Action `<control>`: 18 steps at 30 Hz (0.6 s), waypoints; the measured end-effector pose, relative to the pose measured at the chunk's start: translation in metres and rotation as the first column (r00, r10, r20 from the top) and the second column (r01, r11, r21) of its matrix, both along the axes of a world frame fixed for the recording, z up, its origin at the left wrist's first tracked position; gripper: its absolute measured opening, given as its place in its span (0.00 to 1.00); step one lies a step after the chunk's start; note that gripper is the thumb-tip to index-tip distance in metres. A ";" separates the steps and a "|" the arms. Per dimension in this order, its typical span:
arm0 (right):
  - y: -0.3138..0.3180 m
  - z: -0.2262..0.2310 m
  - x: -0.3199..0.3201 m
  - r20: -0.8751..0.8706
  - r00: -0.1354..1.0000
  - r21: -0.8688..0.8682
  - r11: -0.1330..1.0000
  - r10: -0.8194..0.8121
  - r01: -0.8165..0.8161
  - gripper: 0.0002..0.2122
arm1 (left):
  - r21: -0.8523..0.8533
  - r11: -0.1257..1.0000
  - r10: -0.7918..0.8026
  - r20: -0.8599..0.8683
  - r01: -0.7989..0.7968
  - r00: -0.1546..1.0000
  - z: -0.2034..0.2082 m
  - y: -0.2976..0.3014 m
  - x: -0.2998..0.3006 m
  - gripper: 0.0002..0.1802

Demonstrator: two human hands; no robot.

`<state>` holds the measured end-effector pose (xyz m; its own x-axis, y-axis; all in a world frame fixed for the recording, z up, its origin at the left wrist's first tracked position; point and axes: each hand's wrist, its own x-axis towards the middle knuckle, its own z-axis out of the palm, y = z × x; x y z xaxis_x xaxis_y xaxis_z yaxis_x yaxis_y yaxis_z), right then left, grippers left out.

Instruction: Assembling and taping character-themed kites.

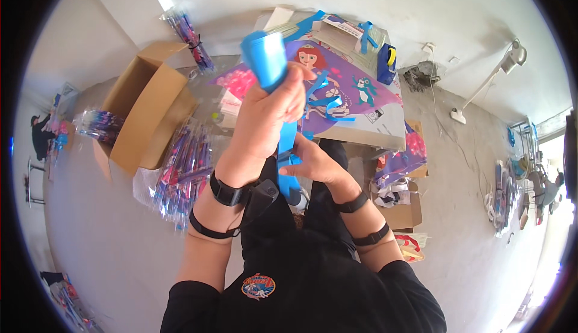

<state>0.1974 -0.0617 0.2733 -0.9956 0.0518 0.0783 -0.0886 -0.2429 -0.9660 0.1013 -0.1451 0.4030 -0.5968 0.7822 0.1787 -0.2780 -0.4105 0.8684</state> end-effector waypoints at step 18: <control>-0.009 0.033 0.025 -0.093 0.982 -0.205 0.961 0.167 -0.183 0.10 | 0.212 0.977 -0.035 0.054 0.023 0.998 0.066 -0.018 -0.066 0.12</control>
<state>0.2224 -0.0705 0.3061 -0.9824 -0.0993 0.1581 -0.0957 -0.4593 -0.8831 0.0352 -0.1629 0.4692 -0.5885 0.7476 0.3078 -0.3388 -0.5737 0.7457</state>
